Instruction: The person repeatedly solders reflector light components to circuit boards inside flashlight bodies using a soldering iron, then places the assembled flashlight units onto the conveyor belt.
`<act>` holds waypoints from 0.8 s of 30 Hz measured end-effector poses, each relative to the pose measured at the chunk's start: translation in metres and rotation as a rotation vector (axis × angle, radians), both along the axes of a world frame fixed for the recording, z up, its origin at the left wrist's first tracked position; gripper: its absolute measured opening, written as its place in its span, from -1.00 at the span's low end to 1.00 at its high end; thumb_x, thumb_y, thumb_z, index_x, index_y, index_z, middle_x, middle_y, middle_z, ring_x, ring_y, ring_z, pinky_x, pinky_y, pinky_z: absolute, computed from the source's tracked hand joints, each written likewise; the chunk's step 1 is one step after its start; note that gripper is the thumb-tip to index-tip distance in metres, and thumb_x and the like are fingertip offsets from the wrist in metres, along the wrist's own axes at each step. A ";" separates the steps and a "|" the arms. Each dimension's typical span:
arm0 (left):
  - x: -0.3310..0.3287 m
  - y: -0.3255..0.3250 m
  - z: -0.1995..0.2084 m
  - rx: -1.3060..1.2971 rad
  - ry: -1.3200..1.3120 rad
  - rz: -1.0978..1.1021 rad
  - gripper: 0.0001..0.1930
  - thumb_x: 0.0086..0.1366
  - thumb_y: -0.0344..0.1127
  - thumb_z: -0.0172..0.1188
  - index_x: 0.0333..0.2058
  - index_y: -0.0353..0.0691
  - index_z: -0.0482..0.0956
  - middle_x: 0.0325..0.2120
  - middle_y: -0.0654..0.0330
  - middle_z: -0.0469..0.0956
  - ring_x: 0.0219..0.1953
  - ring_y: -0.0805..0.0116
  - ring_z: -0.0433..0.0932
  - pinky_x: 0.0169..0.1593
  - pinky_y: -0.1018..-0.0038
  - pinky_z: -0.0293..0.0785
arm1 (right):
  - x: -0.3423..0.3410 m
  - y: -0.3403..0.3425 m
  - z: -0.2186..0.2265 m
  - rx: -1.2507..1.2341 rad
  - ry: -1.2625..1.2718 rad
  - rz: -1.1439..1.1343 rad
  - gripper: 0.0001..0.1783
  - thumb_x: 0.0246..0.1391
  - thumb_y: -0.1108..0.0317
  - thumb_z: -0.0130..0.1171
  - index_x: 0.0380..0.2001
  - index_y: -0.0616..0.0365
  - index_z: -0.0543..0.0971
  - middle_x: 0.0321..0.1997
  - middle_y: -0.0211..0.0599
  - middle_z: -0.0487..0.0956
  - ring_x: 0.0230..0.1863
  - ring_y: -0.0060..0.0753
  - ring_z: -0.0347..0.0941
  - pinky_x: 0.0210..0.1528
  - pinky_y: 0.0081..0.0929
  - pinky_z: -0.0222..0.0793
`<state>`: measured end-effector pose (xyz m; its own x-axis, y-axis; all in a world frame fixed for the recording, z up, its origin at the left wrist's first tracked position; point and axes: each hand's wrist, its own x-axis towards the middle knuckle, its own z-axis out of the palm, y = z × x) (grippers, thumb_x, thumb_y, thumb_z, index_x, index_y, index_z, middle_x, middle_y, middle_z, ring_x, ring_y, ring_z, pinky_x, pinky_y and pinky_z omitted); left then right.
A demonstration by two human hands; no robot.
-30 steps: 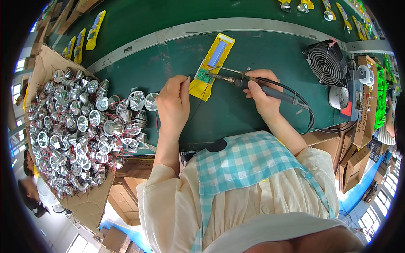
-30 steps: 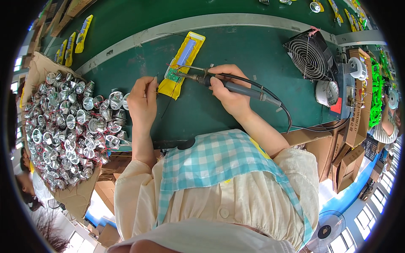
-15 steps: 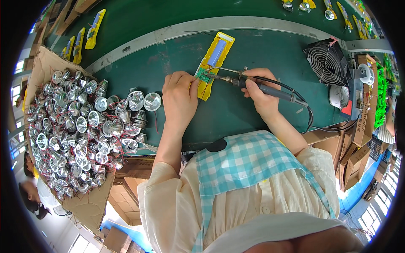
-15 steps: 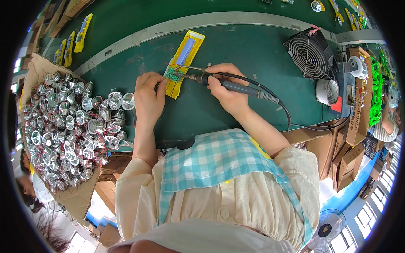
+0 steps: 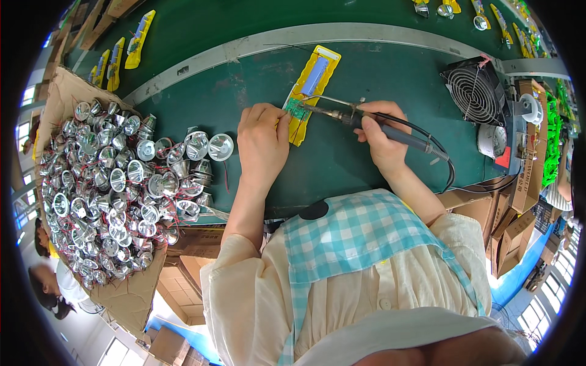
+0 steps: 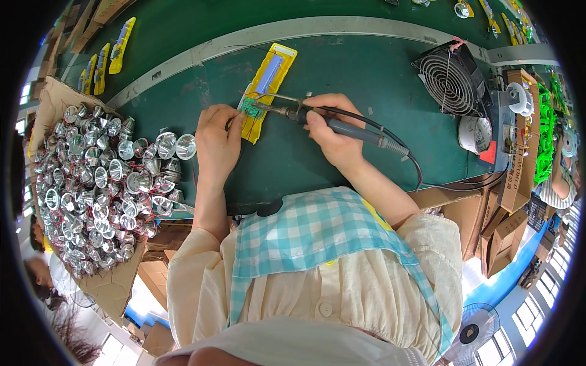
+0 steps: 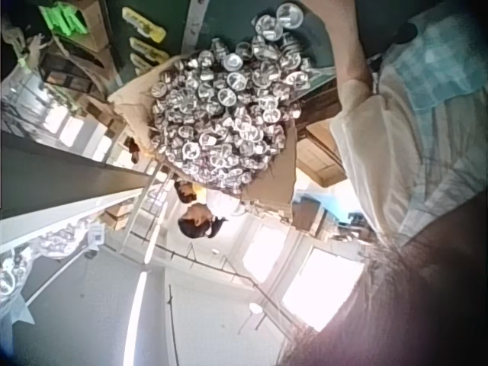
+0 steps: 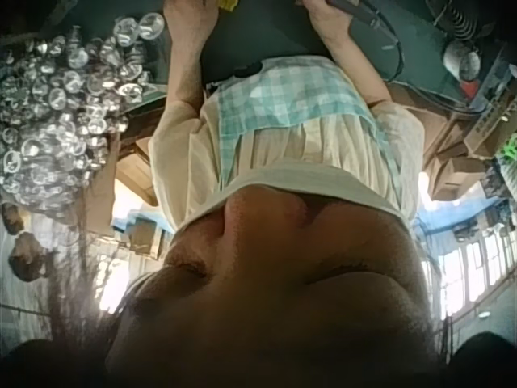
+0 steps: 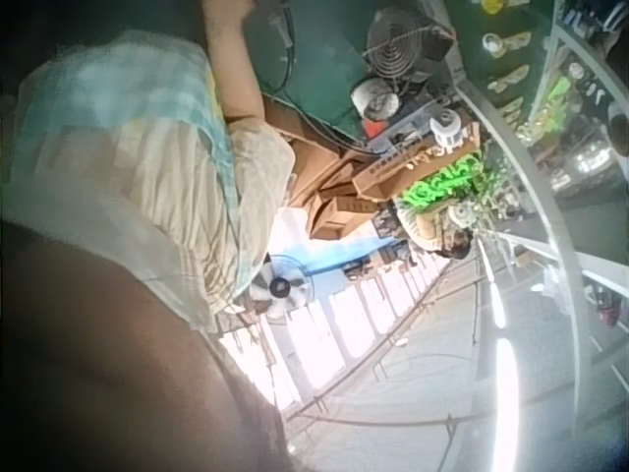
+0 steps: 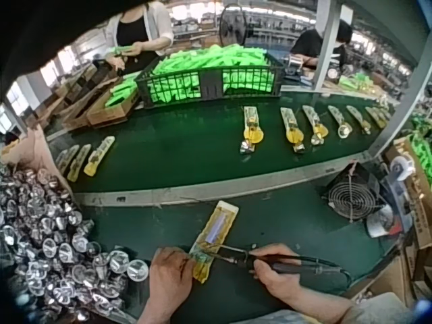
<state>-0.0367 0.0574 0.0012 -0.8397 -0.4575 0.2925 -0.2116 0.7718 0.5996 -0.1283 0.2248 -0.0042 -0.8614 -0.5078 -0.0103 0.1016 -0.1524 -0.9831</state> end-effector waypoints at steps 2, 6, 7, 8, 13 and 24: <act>0.000 0.000 0.001 -0.009 0.015 -0.006 -0.97 -0.10 -0.50 0.08 -0.62 -0.31 0.42 -0.58 0.16 0.39 -0.49 0.20 0.33 -0.42 0.39 0.26 | -0.002 0.001 0.000 -0.024 -0.010 -0.022 -0.82 -0.18 0.53 0.01 -0.38 0.24 0.39 -0.52 -0.31 0.43 -0.60 -0.68 0.34 -0.57 -0.78 0.29; -0.001 0.000 0.001 -0.018 0.020 -0.013 -0.98 -0.10 -0.51 0.07 -0.62 -0.31 0.42 -0.59 0.16 0.39 -0.50 0.19 0.33 -0.42 0.39 0.26 | -0.003 0.002 -0.003 -0.030 -0.036 -0.016 -0.82 -0.17 0.52 0.02 -0.39 0.24 0.39 -0.52 -0.31 0.43 -0.60 -0.68 0.34 -0.57 -0.77 0.29; -0.001 0.000 0.001 -0.019 0.019 -0.014 -0.97 -0.10 -0.50 0.08 -0.62 -0.31 0.42 -0.60 0.15 0.39 -0.51 0.19 0.33 -0.42 0.39 0.26 | -0.003 0.002 -0.003 -0.027 -0.040 -0.011 -0.82 -0.17 0.52 0.02 -0.39 0.24 0.39 -0.52 -0.31 0.43 -0.60 -0.68 0.34 -0.57 -0.77 0.29; 0.000 0.000 0.001 -0.021 0.018 -0.014 -0.96 -0.11 -0.50 0.09 -0.62 -0.30 0.42 -0.60 0.15 0.39 -0.51 0.19 0.33 -0.43 0.39 0.26 | -0.003 0.002 -0.002 -0.024 -0.044 -0.006 -0.82 -0.17 0.52 0.02 -0.39 0.24 0.39 -0.52 -0.31 0.43 -0.61 -0.67 0.34 -0.57 -0.77 0.29; 0.007 0.004 0.011 -0.020 0.001 -0.010 -0.91 -0.14 -0.46 0.14 -0.59 -0.28 0.42 -0.49 0.13 0.36 -0.45 0.18 0.31 -0.40 0.39 0.25 | -0.003 0.006 -0.003 -0.032 -0.047 -0.018 -0.83 -0.17 0.52 0.01 -0.39 0.24 0.39 -0.53 -0.32 0.43 -0.62 -0.67 0.33 -0.58 -0.77 0.29; 0.011 0.003 -0.003 -0.186 0.003 0.002 -0.88 -0.18 -0.50 0.17 -0.56 -0.26 0.48 -0.44 0.17 0.36 -0.33 0.20 0.29 -0.32 0.41 0.25 | -0.003 0.010 -0.002 -0.071 -0.042 -0.025 -0.83 -0.17 0.53 0.00 -0.39 0.24 0.39 -0.56 -0.33 0.42 -0.64 -0.68 0.32 -0.61 -0.77 0.27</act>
<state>-0.0256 0.0607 -0.0018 -0.8378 -0.3970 0.3749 -0.2120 0.8692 0.4468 -0.1310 0.2343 -0.0065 -0.8736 -0.4864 -0.0117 0.1379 -0.2245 -0.9647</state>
